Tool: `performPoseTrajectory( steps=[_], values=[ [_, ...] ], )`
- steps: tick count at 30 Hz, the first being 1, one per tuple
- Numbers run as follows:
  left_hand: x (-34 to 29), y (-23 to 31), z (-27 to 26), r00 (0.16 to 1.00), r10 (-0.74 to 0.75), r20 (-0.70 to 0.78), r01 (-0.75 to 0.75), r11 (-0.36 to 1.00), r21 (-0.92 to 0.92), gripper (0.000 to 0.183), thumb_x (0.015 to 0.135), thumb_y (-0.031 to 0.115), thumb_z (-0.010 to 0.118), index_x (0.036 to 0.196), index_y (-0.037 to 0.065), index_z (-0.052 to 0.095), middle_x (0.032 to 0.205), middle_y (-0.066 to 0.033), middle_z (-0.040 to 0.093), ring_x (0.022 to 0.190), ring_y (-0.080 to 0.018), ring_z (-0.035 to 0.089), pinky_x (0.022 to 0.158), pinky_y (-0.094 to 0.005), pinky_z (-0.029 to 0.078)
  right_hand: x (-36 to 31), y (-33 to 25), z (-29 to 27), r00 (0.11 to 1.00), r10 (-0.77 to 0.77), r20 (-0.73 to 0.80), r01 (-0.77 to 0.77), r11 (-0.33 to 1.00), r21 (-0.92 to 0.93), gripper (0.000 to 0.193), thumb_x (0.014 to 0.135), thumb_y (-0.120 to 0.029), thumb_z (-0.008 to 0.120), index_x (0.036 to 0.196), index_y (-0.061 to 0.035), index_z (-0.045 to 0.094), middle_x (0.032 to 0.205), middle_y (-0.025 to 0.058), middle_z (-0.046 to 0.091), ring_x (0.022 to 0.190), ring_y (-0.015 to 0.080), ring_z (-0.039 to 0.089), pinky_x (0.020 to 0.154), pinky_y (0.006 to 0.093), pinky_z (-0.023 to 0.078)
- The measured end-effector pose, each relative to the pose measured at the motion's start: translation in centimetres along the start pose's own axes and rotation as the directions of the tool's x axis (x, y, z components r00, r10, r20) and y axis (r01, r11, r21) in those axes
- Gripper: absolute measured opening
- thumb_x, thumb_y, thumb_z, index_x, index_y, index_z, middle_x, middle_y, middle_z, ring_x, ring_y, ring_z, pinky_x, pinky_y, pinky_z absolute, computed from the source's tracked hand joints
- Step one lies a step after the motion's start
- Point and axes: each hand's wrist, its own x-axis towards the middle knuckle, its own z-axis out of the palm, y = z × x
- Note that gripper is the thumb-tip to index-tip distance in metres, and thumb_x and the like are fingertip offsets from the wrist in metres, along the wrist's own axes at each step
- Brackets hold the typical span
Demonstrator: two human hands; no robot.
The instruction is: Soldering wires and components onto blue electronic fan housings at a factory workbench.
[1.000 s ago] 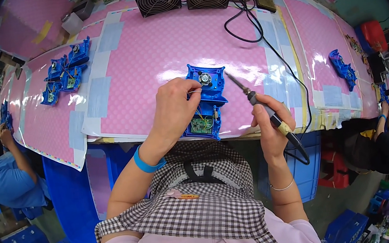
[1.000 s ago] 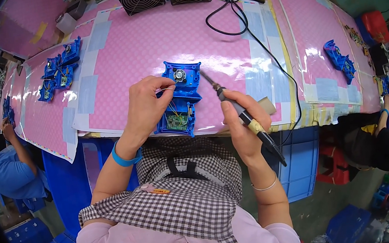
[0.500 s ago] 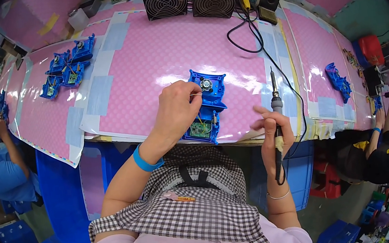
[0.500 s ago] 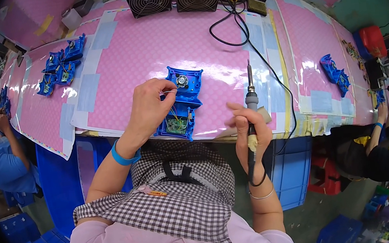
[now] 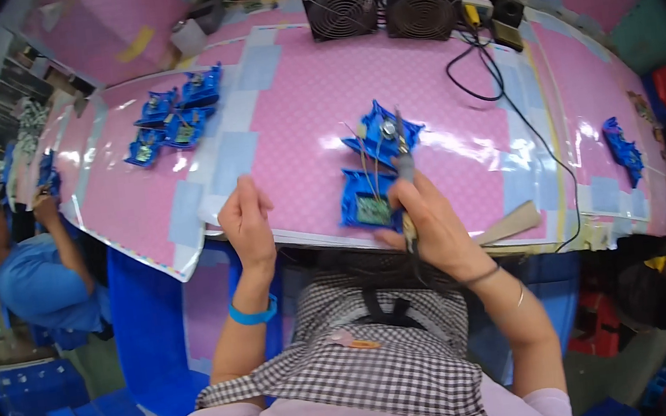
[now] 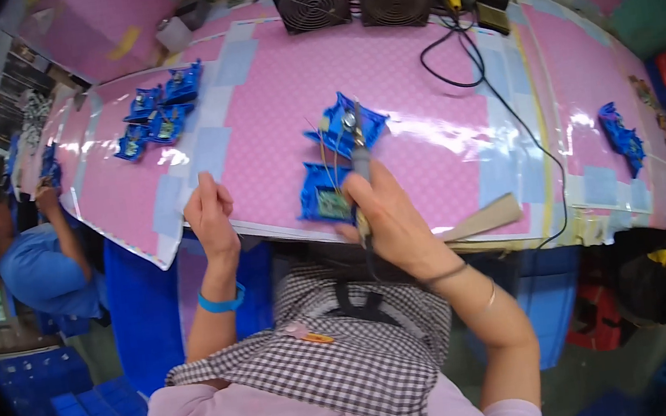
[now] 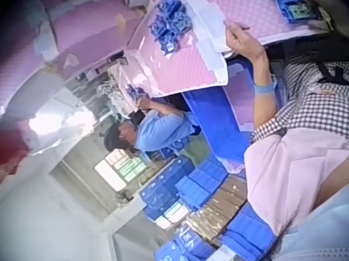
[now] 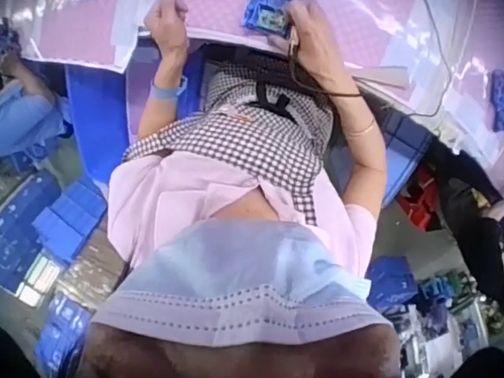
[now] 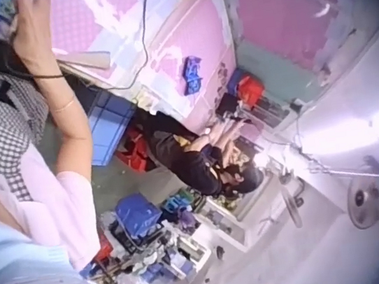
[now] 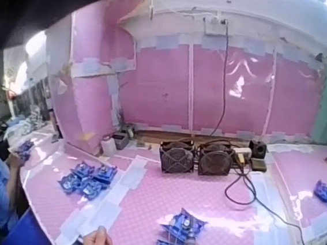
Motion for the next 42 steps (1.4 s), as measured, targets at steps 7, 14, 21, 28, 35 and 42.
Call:
performPoseTrajectory(
  steps=[7,14,21,28,35,42],
  values=[
    [-2.9,-2.7,-1.9,0.973,-0.159,-0.165,0.123,0.97,-0.209,0.032,0.1,0.022,0.046,0.079,0.001,0.057,0.063,0.0057,0.031,0.053,-0.004,0.026,0.048,-0.0229,0.021,13.8,0.2,6.7,0.95,-0.285,-0.131,0.308,0.926,0.221,0.044,0.071,-0.022,0.082,0.092,-0.0059,0.047,0.089,0.0165,0.054,0.079,0.0348,0.054,0.07,0.0403,0.046],
    [-1.6,-4.7,-3.9,0.917,-0.212,-0.336,0.118,0.953,-0.28,0.017,0.093,0.01,0.05,0.095,-0.001,0.063,0.077,0.002,0.052,0.057,-0.0036,0.038,0.05,-0.0186,0.028,6.7,0.5,-1.1,0.936,-0.105,-0.337,0.168,0.972,0.164,0.027,0.078,-0.014,0.077,0.08,-0.0041,0.052,0.092,0.0161,0.07,0.068,0.0244,0.065,0.06,0.0335,0.05],
    [-1.4,0.2,-0.9,0.99,-0.138,-0.036,0.122,0.95,-0.288,0.036,0.104,0.024,0.041,0.118,-0.003,0.06,0.058,0.0061,0.031,0.045,-0.0016,0.024,0.04,-0.0191,0.018,-4.8,5.9,-14.3,0.692,0.041,-0.721,-0.263,0.944,-0.199,0.029,0.077,-0.009,0.077,0.081,-0.0015,0.049,0.076,0.0116,0.054,0.072,0.0205,0.056,0.068,0.0306,0.046],
    [0.1,-2.2,-4.8,0.99,-0.092,0.11,0.066,0.972,0.224,0.037,0.103,0.026,0.044,0.108,-0.002,0.067,0.061,0.0061,0.039,0.052,-0.0012,0.031,0.047,-0.0196,0.023,-14.2,19.0,-28.1,0.497,-0.017,-0.868,-0.805,0.365,-0.468,0.007,0.078,0.001,0.051,0.084,-0.0034,0.05,0.077,0.023,0.055,0.077,0.0412,0.055,0.065,0.0484,0.042],
    [-1.8,5.4,4.1,0.934,0.274,0.229,-0.339,0.879,0.334,0.013,0.091,0.006,0.063,0.082,-0.003,0.061,0.073,0.0018,0.05,0.065,-0.0069,0.041,0.059,-0.0247,0.034,-7.5,13.9,-20.6,0.64,-0.13,-0.757,-0.403,0.782,-0.475,0.004,0.078,-0.004,0.052,0.08,-0.0041,0.049,0.072,0.0207,0.054,0.069,0.0391,0.056,0.06,0.0458,0.042],
    [-3.8,7.5,15.6,0.678,0.516,0.523,-0.637,0.768,0.068,0.014,0.094,0.005,0.056,0.086,0.0,0.066,0.071,-0.005,0.047,0.063,-0.0137,0.041,0.055,-0.0284,0.03,-9.7,15.8,-28.8,0.288,-0.029,-0.957,-0.86,0.431,-0.271,0.007,0.085,-0.011,0.05,0.084,-0.0085,0.056,0.077,0.0158,0.06,0.077,0.0365,0.059,0.065,0.0461,0.045]
  ],
)
